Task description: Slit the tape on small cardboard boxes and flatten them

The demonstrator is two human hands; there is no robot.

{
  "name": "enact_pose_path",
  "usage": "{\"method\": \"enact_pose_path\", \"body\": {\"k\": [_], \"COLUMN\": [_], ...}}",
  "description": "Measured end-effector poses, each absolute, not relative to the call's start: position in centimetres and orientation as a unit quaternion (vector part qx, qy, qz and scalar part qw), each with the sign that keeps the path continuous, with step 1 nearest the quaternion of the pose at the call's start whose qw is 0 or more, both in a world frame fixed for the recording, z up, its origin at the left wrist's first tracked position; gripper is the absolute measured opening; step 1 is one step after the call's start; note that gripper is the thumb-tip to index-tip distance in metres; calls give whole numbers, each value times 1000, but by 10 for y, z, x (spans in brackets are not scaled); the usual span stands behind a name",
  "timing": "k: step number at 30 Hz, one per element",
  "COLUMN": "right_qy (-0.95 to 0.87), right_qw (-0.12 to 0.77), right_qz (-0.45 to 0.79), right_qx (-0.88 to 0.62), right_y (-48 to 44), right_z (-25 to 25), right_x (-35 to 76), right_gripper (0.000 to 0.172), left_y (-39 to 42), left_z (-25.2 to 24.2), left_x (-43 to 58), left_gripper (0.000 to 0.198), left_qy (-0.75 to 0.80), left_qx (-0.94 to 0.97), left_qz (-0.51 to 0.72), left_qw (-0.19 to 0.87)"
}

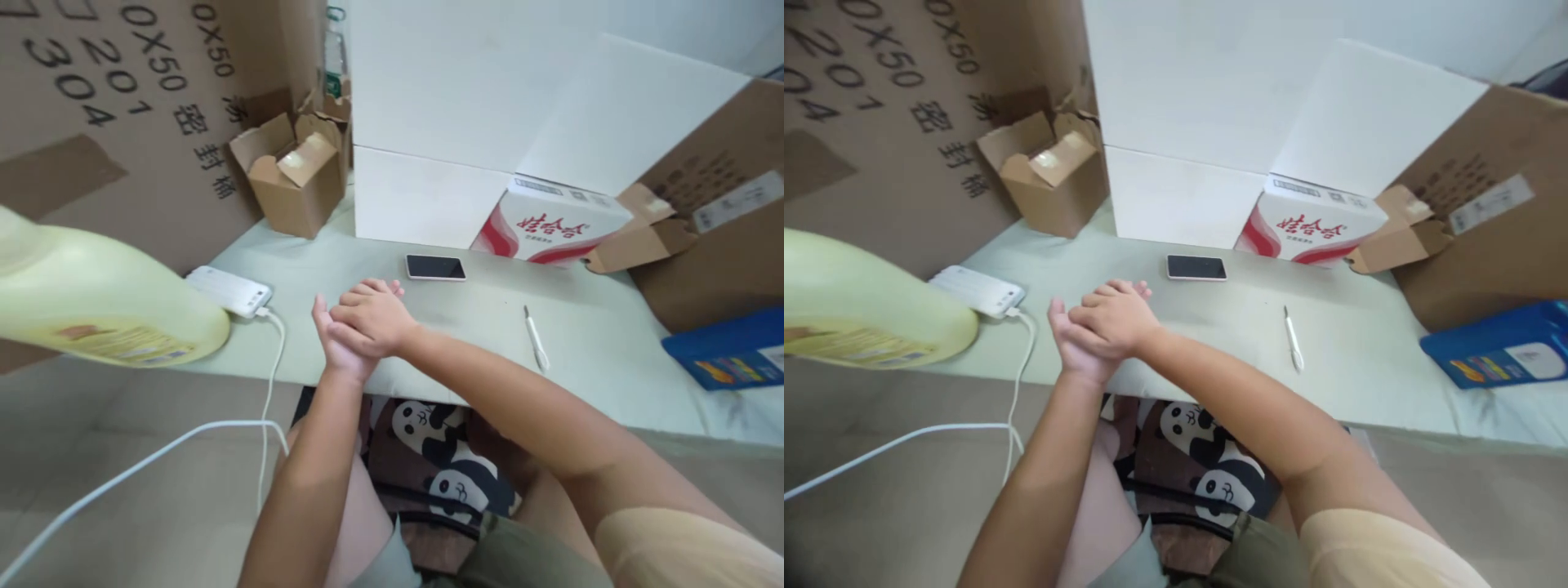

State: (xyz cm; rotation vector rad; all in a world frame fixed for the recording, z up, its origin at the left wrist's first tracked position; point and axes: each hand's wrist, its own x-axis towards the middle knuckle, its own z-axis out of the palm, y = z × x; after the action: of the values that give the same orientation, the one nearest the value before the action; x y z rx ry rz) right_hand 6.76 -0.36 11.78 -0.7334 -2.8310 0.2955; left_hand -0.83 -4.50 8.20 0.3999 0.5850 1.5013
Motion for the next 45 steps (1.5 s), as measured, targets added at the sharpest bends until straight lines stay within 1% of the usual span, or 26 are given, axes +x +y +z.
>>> {"method": "enact_pose_path", "body": {"k": [3,5,9,11,14,29,34,36,40,43,45], "right_qy": [-957,-944,-911,-899,-886,-862,-865,-861,-814,-745,-689], "right_qw": [58,43,38,39,38,85,111,149,243,265,261], "right_qz": [75,82,110,118,125,144,157,174,225,248,251], "right_qx": [-274,-316,-396,-421,-444,-479,-463,-455,-477,-560,-628], "right_y": [20,32,40,38,34,17,12,5,-25,-59,-83], "right_z": [119,118,107,102,99,93,93,91,82,74,71], "right_x": [55,48,45,47,52,101,120,134,185,236,269], "right_gripper": [51,47,51,54,53,51,43,39,33,30,31], "left_y": [-47,-47,-47,-48,-51,-54,-53,-52,-49,-47,-46], "left_z": [89,90,89,90,91,86,82,81,81,84,87], "left_x": [-21,-28,-36,-37,-34,-8,-8,-11,-16,-16,-12], "left_gripper": [72,72,78,81,81,80,84,77,47,38,31], "left_qy": [245,239,228,230,228,225,235,270,352,387,418], "left_qx": [151,150,158,159,165,203,264,286,311,317,297], "left_qz": [687,686,665,655,647,596,561,554,588,620,619], "left_qw": [667,671,694,702,709,744,749,733,658,604,595]}}
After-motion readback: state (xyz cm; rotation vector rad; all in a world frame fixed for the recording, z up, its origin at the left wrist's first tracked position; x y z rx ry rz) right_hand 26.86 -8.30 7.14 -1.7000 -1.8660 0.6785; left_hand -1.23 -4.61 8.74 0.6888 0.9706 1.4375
